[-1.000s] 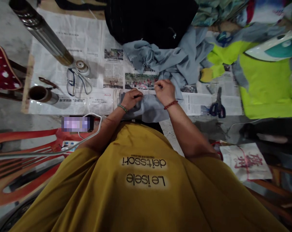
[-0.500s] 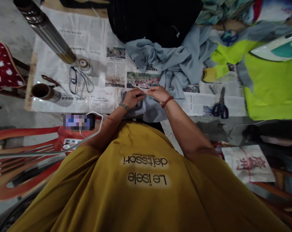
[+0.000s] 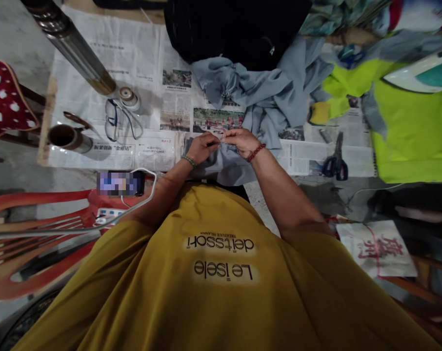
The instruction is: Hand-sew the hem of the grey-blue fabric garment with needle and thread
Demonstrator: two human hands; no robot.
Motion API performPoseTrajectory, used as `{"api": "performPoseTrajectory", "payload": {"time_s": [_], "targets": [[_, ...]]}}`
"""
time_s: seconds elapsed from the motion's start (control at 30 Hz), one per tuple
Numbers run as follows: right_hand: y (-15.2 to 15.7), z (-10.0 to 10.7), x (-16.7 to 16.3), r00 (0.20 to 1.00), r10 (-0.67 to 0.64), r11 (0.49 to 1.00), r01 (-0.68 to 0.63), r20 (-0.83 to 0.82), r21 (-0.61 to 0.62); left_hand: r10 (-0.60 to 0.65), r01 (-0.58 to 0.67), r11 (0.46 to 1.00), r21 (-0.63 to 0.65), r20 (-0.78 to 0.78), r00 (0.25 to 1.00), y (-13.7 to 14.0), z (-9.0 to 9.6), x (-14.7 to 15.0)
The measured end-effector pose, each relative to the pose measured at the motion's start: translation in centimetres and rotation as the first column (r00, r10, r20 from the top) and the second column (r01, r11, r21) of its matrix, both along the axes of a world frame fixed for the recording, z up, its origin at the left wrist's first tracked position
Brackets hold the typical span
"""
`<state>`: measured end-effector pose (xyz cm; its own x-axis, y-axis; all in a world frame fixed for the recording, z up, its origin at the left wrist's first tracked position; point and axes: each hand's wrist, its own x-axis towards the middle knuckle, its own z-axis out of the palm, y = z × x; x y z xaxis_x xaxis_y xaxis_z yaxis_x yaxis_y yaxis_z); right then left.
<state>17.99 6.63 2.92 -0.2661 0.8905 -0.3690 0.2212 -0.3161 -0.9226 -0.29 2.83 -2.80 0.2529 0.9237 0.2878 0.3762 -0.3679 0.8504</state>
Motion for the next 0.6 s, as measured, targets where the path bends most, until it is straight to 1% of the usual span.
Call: {"api": "performPoseTrajectory", "payload": {"time_s": [0.07, 0.17, 0.23, 0.33, 0.43, 0.53, 0.6], "targets": [[0.0, 0.0, -0.2, 1.0, -0.005, 1.0, 0.005, 0.028, 0.013, 0.008, -0.008, 1.0, -0.013, -0.003, 1.0, 0.0, 0.1, 0.0], [0.3, -0.1, -1.0, 0.99, -0.121, 0.992, 0.117, 0.075, 0.057, 0.036, -0.036, 0.999, -0.033, -0.001, 0.999, 0.0, 0.3, 0.0], [0.7, 0.1, -1.3, 0.974, -0.205, 0.979, 0.203, 0.1, 0.028, 0.035, -0.035, 0.999, -0.035, 0.012, 0.999, 0.0, 0.3, 0.0], [1.3, 1.1, -1.1, 0.96, -0.262, 0.963, 0.267, 0.102, -0.041, 0.018, -0.017, 0.999, -0.027, 0.033, 0.999, 0.1, 0.3, -0.1], [1.7, 3.0, -0.5, 0.97, -0.237, 0.969, 0.24, 0.052, -0.055, 0.015, -0.014, 1.0, -0.024, 0.046, 0.999, 0.1, 0.2, -0.1], [1.5, 5.3, -0.5, 0.989, -0.132, 0.984, 0.122, -0.067, -0.131, 0.011, -0.009, 0.999, -0.038, 0.051, 0.999, 0.0, 0.4, -0.1], [1.4, 6.3, -1.0, 0.985, -0.083, 0.98, 0.053, -0.152, -0.191, 0.012, -0.009, 0.999, -0.052, 0.043, 0.999, 0.0, 0.6, 0.0]]}}
